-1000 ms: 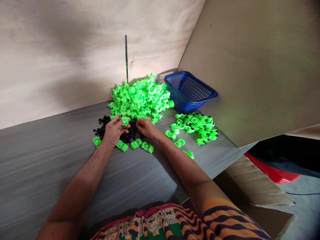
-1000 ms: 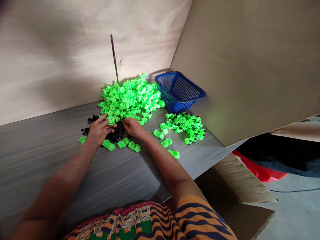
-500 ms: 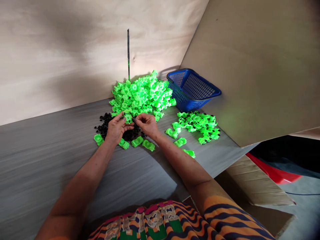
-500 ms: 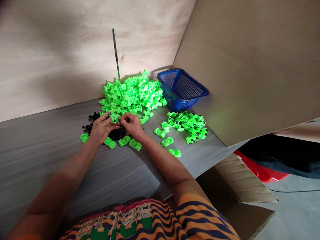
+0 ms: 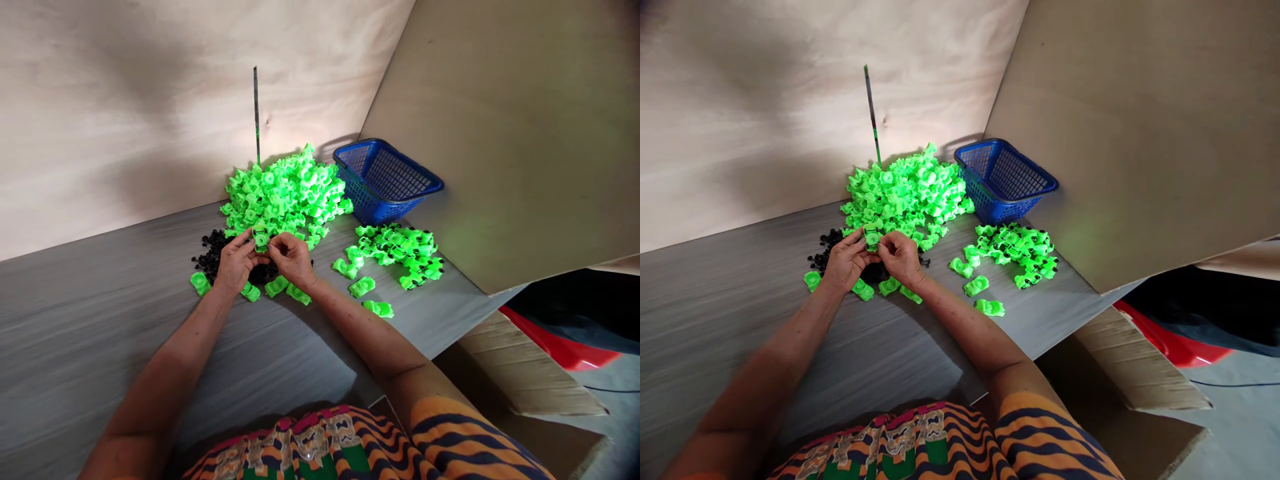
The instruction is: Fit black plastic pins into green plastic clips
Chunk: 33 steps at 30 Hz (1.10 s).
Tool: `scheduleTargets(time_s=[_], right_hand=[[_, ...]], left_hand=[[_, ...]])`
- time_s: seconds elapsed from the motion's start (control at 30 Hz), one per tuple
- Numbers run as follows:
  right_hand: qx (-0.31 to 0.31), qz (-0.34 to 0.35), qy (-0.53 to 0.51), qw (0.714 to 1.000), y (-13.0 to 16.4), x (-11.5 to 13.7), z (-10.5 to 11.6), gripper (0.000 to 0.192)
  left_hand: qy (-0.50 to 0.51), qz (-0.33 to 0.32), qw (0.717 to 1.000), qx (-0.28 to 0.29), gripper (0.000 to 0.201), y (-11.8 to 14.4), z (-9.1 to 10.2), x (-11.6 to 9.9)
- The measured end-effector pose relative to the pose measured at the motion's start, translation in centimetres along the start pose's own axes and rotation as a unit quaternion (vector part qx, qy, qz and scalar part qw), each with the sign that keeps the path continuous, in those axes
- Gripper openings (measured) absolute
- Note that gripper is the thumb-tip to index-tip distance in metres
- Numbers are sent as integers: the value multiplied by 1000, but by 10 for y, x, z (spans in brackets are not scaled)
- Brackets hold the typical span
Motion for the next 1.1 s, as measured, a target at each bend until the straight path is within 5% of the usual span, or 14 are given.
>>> scheduleTargets(time_s=[0.53, 1.1], right_hand=[[-12, 1, 10, 1000, -1, -4, 3, 14], [-30, 40, 32, 998, 2, 6, 5, 16]], left_hand=[[-44, -32, 998, 5, 74, 2, -2, 4], [-100, -98, 989, -42, 76, 8, -10, -3]])
Point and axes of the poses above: each hand's wrist, its own y-axis away from the middle knuckle, its own z-axis out of the back of the hand, x = y × z, the point moved 5 cm from there along -y, towards the middle knuckle, and after that the axes turned 11 degrees about x, right-handed, at the moved point
